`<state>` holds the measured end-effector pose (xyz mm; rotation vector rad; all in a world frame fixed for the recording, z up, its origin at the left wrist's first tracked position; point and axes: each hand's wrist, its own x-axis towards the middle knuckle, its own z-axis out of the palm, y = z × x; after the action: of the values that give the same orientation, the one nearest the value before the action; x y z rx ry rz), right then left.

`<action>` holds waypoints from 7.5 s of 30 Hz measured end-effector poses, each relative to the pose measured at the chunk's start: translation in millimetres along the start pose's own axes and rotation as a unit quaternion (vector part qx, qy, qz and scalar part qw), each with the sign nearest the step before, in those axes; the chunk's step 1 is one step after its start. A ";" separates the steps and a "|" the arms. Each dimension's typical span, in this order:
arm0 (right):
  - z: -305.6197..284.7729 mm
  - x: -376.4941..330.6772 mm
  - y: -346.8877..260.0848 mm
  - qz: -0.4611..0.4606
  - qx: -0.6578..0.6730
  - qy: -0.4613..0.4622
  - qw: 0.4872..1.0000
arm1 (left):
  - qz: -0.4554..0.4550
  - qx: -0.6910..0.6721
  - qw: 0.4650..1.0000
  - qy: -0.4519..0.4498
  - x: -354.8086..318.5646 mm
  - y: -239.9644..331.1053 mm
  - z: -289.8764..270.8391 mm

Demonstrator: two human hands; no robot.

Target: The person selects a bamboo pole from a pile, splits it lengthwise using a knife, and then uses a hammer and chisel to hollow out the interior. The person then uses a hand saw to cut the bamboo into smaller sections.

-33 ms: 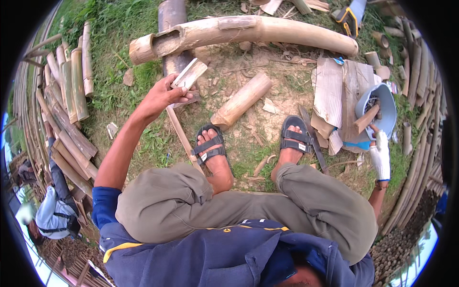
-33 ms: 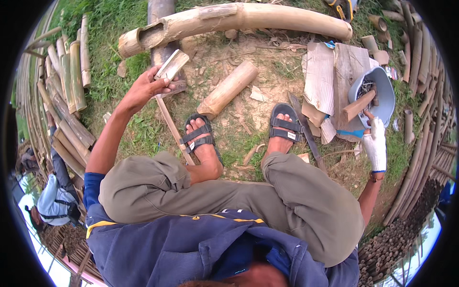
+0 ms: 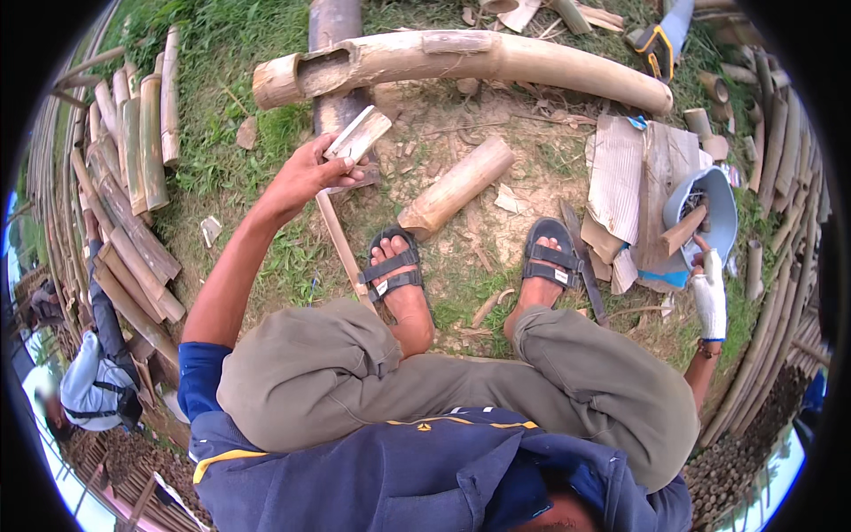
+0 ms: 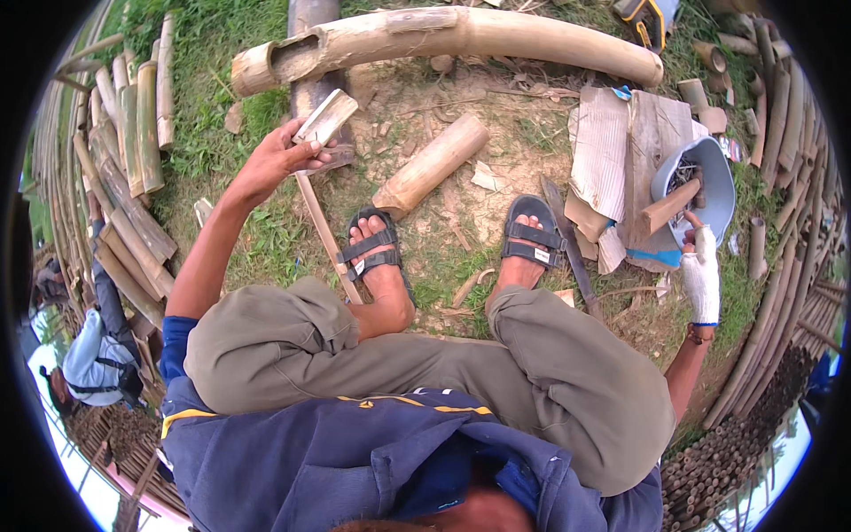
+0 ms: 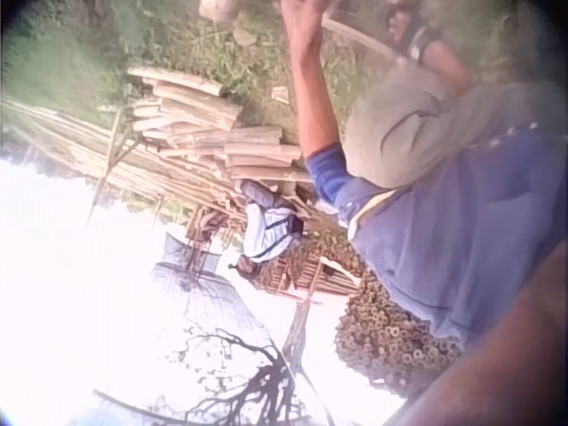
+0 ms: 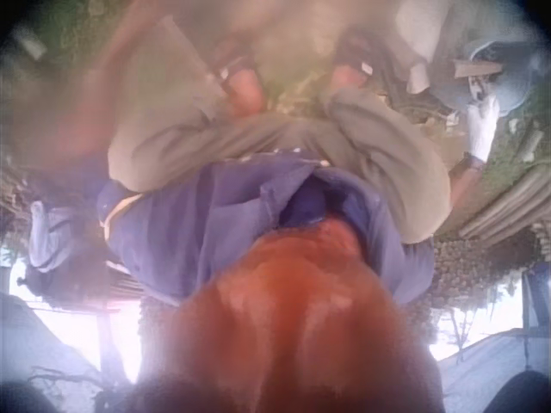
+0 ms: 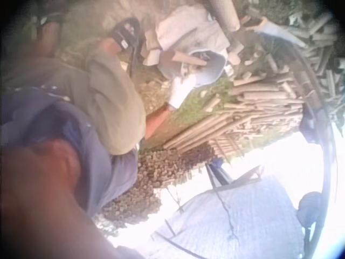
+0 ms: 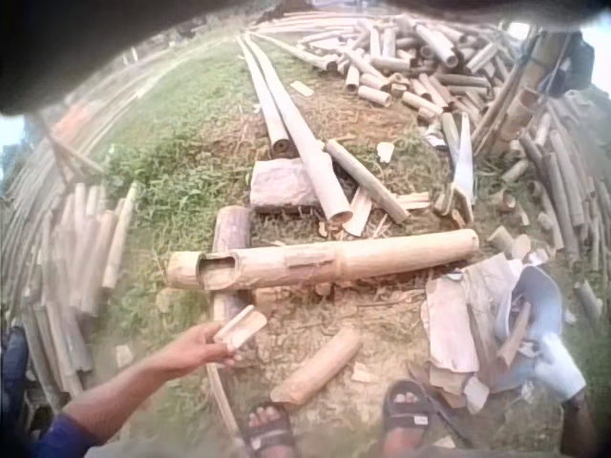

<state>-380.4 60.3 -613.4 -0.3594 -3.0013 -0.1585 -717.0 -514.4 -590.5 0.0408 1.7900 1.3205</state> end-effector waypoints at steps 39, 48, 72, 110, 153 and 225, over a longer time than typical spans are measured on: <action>-93.1 113.2 -311.4 0.060 0.623 -0.452 0.635 | 0.100 -0.200 0.936 0.271 -2.6 -99.2 -30.7; -51.7 107.4 -348.9 0.033 0.674 -0.454 0.582 | 0.164 -0.083 0.896 0.404 41.4 -112.2 -3.8; -10.2 110.8 -377.2 -0.144 0.605 -0.220 0.752 | 0.095 0.139 0.939 0.301 -40.2 -83.5 3.6; -33.4 152.1 -405.7 -0.030 0.673 -0.389 0.629 | 0.017 0.308 0.922 0.235 -38.8 -49.8 -36.1; 24.4 120.5 -399.9 0.113 0.770 -0.425 0.462 | 0.090 0.381 0.852 0.348 -51.9 -50.1 26.3; -27.1 230.1 -375.4 -0.069 0.630 -0.101 0.767 | 0.268 0.595 0.733 0.194 69.9 78.0 -75.6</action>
<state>-690.1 -253.0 -591.4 0.0250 -2.5087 1.8412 -844.0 -503.0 -569.7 1.1252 2.8527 0.2529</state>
